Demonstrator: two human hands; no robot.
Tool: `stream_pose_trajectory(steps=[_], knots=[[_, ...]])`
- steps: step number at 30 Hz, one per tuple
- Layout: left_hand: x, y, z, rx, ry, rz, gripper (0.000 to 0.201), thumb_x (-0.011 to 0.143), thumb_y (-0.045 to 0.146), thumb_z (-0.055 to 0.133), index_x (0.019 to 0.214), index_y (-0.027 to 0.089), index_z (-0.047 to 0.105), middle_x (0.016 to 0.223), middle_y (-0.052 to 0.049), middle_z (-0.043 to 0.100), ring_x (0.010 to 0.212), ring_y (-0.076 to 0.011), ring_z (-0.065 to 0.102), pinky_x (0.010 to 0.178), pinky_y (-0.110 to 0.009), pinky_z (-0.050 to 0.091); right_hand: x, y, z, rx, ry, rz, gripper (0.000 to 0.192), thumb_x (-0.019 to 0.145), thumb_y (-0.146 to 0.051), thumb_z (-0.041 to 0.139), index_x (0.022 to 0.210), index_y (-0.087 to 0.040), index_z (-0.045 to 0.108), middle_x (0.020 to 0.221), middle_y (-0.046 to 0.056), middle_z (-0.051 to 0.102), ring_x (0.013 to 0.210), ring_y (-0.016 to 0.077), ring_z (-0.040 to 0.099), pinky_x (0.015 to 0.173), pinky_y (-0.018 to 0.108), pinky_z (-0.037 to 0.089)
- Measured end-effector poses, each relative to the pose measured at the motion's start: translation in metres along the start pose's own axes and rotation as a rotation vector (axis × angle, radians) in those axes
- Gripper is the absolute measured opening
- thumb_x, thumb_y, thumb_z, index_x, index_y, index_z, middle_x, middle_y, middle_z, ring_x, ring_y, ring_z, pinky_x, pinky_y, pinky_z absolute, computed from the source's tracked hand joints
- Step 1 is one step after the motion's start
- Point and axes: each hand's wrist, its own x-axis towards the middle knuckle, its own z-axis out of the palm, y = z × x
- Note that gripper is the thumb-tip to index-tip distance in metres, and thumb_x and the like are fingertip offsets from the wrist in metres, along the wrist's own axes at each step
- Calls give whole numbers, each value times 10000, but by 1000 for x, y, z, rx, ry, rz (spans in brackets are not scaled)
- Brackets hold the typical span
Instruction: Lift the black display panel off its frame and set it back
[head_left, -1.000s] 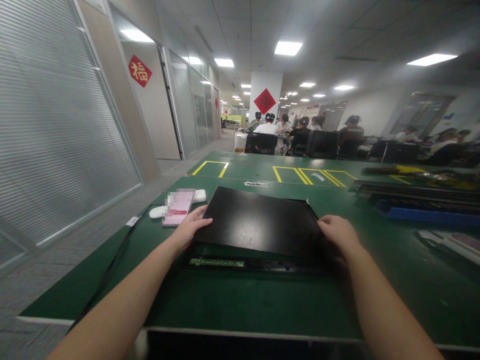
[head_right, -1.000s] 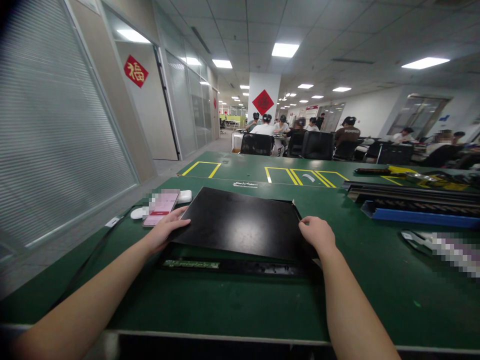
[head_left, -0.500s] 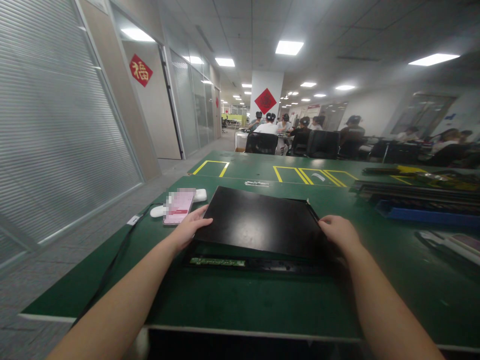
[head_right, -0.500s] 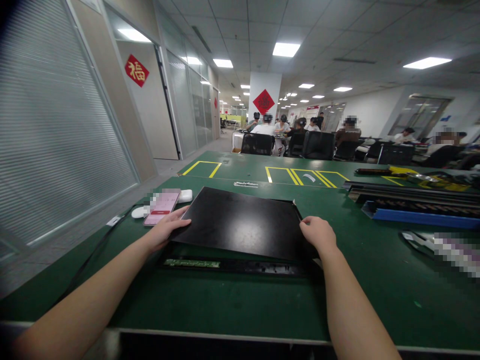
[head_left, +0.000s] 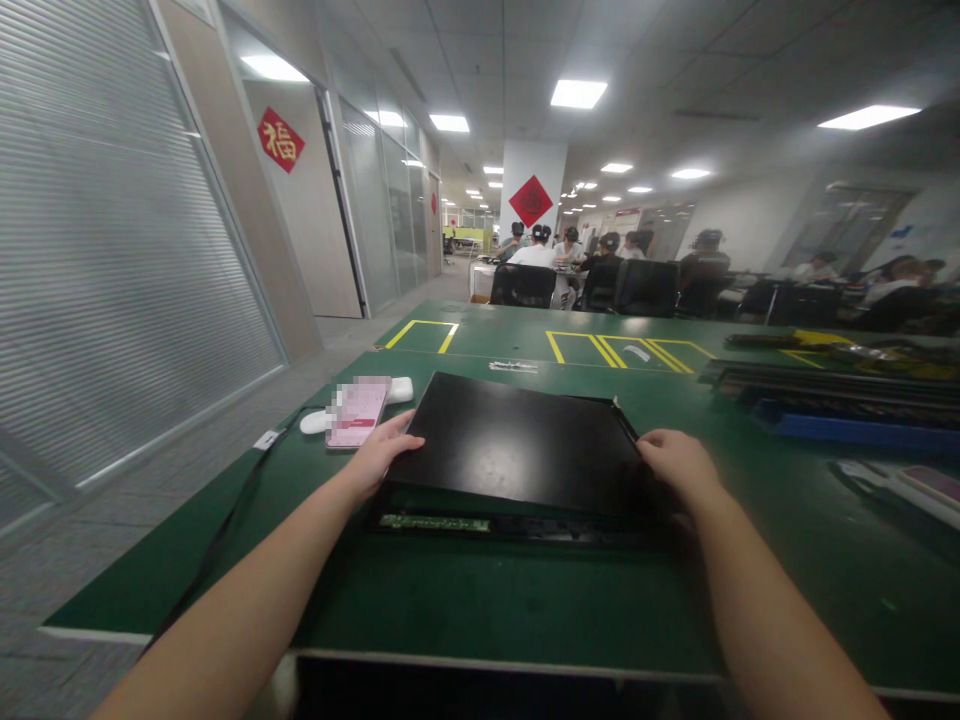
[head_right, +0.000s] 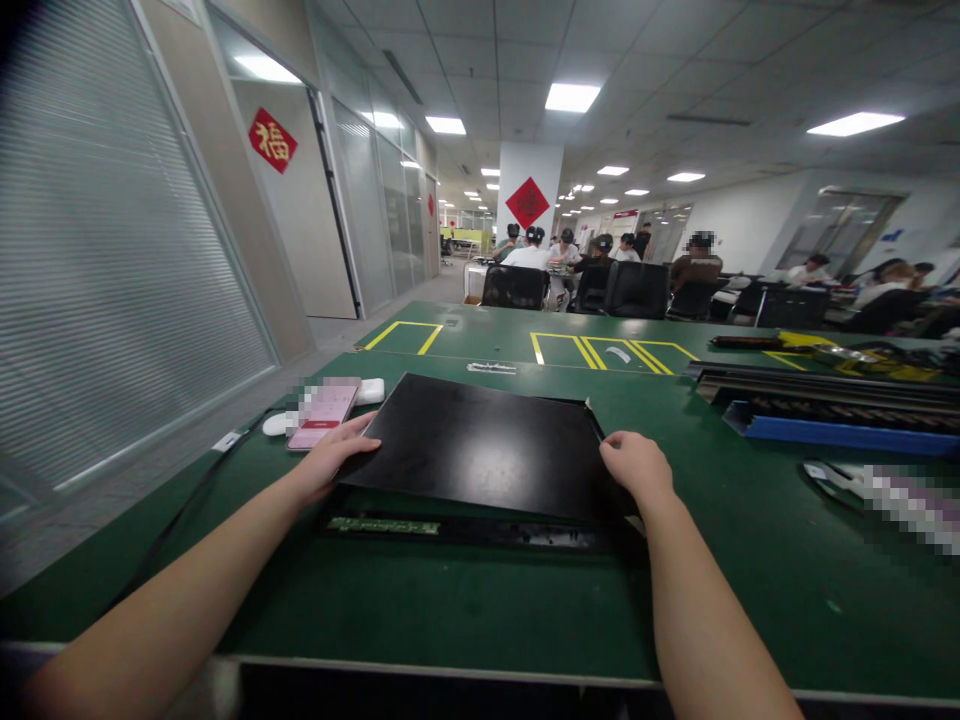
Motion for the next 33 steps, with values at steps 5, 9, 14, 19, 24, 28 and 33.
stream_pose_trajectory(steps=[5,9,14,19,24,28,33], knots=[[-1,1,2,-1,10,6,720,637,138,729,1333,158,545,974,-86,771,791,-248,737,645,-284,559,-1,0,0,18,8,-5,333,778,-378,494,922,-230,755,821,82,720,658,189,646,593,269,446],[-3,4,5,10,6,7,709,632,145,725,1320,154,556,977,-87,768,796,-254,733,667,-301,554,-1,-1,-1,2,21,-5,311,783,-375,503,893,-232,756,791,78,721,654,189,649,579,266,441],[-6,8,9,32,50,10,687,607,153,732,1275,145,574,937,-74,769,799,-252,730,686,-299,548,-1,-1,-1,0,19,-11,312,785,-365,494,903,-235,752,800,76,724,659,187,651,571,263,433],[-3,3,6,30,71,3,688,594,153,739,1256,145,550,910,-73,763,766,-254,728,643,-302,548,0,0,1,-10,31,-28,332,785,-377,486,917,-232,754,836,81,726,709,193,656,594,265,430],[2,-4,0,56,110,17,650,588,168,742,1209,163,550,883,-65,754,719,-252,723,622,-324,555,0,1,2,-4,30,-26,330,788,-383,491,911,-228,755,830,78,724,707,192,654,599,263,432],[3,-4,-1,79,160,9,608,573,171,736,1155,162,562,831,-49,745,656,-236,712,622,-336,558,0,0,1,-3,25,-17,325,783,-387,492,904,-238,755,859,79,725,737,204,658,614,272,441],[3,-5,-1,59,140,8,598,584,155,732,1153,158,548,809,-50,748,616,-224,707,605,-326,560,-3,-3,0,-6,11,-19,346,788,-388,479,934,-235,753,881,83,724,748,209,657,632,280,444]])
